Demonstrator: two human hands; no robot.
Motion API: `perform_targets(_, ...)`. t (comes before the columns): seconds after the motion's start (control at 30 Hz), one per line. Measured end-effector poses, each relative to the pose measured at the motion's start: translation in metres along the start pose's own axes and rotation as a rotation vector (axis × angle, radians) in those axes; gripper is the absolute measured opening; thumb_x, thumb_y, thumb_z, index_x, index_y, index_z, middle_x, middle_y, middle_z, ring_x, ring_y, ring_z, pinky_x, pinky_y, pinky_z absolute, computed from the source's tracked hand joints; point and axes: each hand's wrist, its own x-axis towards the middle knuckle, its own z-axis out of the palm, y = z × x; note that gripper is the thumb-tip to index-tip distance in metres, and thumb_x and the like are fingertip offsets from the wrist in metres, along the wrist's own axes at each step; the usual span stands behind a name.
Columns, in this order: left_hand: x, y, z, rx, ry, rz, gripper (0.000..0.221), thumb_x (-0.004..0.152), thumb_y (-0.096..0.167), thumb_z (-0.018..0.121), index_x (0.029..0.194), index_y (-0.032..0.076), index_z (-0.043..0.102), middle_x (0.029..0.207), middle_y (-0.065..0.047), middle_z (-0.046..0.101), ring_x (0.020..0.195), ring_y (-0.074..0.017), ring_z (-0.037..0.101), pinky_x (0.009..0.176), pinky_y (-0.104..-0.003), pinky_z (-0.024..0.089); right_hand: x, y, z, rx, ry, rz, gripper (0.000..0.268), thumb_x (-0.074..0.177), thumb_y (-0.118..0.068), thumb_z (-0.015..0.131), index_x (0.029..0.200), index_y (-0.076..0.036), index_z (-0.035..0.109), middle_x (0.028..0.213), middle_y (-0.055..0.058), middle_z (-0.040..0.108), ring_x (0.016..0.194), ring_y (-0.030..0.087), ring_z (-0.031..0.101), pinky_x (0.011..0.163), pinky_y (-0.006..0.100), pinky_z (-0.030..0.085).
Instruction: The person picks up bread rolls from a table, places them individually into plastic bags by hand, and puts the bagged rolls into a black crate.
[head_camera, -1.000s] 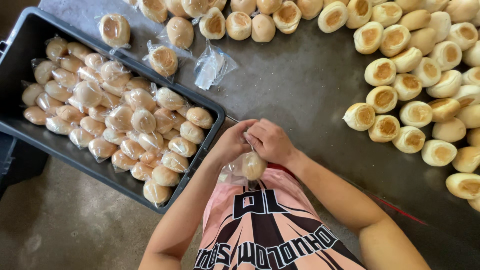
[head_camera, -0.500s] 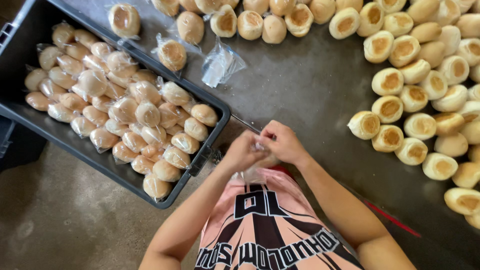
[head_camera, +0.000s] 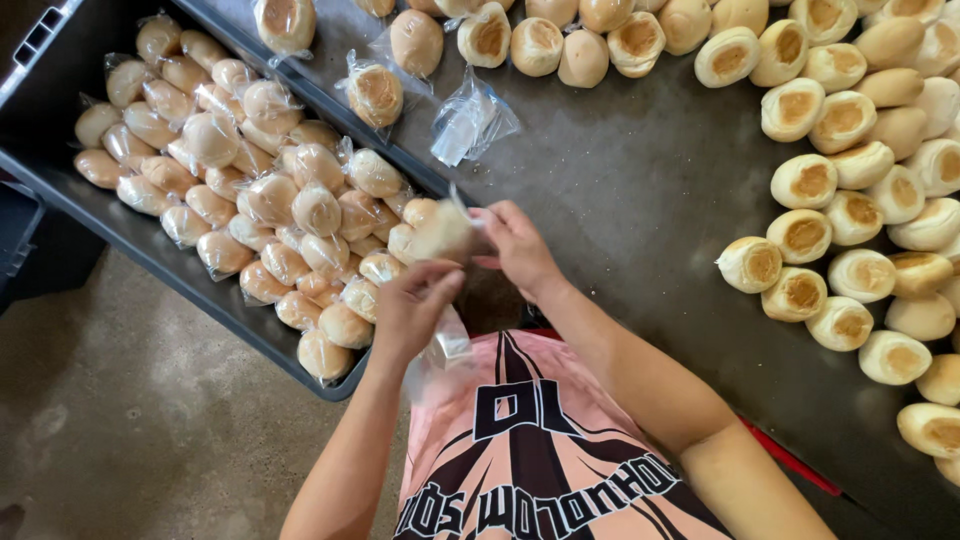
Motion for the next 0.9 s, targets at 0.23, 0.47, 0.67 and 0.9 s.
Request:
perform_targets(0.23,0.008,-0.011,0.02,-0.084,0.31,-0.017,0.02,0.1,0.015,0.081,0.095,0.0,0.069,0.085,-0.002,0.062,0.079,-0.006,0.052,0.07,-0.022,0.043,-0.078,-0.034,0.03,-0.522,-0.155,-0.235,0.022,0.096,-0.022,0.073,0.088,-0.002,0.068,0.074,0.01,0.064,0.069,0.017,0.057,0.064,0.035,0.049)
perform_targets(0.47,0.025,0.03,0.042,-0.462,-0.002,-0.202,0.031,0.085,0.015,0.082,0.11,0.003,0.068,0.098,-0.001,0.072,0.089,-0.0072,0.068,0.077,-0.023,0.054,-0.083,-0.037,-0.012,-0.69,0.144,-0.507,0.025,0.105,-0.02,0.063,0.093,0.001,0.067,0.083,0.015,0.063,0.073,0.027,0.06,0.068,0.037,0.05)
perform_targets(0.67,0.036,0.002,0.06,-0.222,-0.179,-0.205,0.028,0.087,0.014,0.082,0.11,0.002,0.072,0.096,-0.002,0.072,0.085,-0.007,0.065,0.076,-0.022,0.053,-0.082,-0.039,-0.045,-0.624,0.27,-0.551,0.025,0.103,-0.021,0.061,0.095,0.0,0.071,0.086,0.012,0.069,0.073,0.022,0.066,0.068,0.034,0.052)
perform_targets(0.9,0.052,0.001,0.026,0.055,-0.665,-0.198,0.03,0.085,0.015,0.08,0.112,0.004,0.074,0.087,0.001,0.069,0.078,-0.007,0.062,0.068,-0.025,0.052,-0.1,-0.067,-0.089,-0.527,0.168,-0.316,0.024,0.098,-0.024,0.069,0.105,-0.002,0.077,0.09,0.006,0.08,0.082,0.007,0.068,0.075,0.025,0.055)
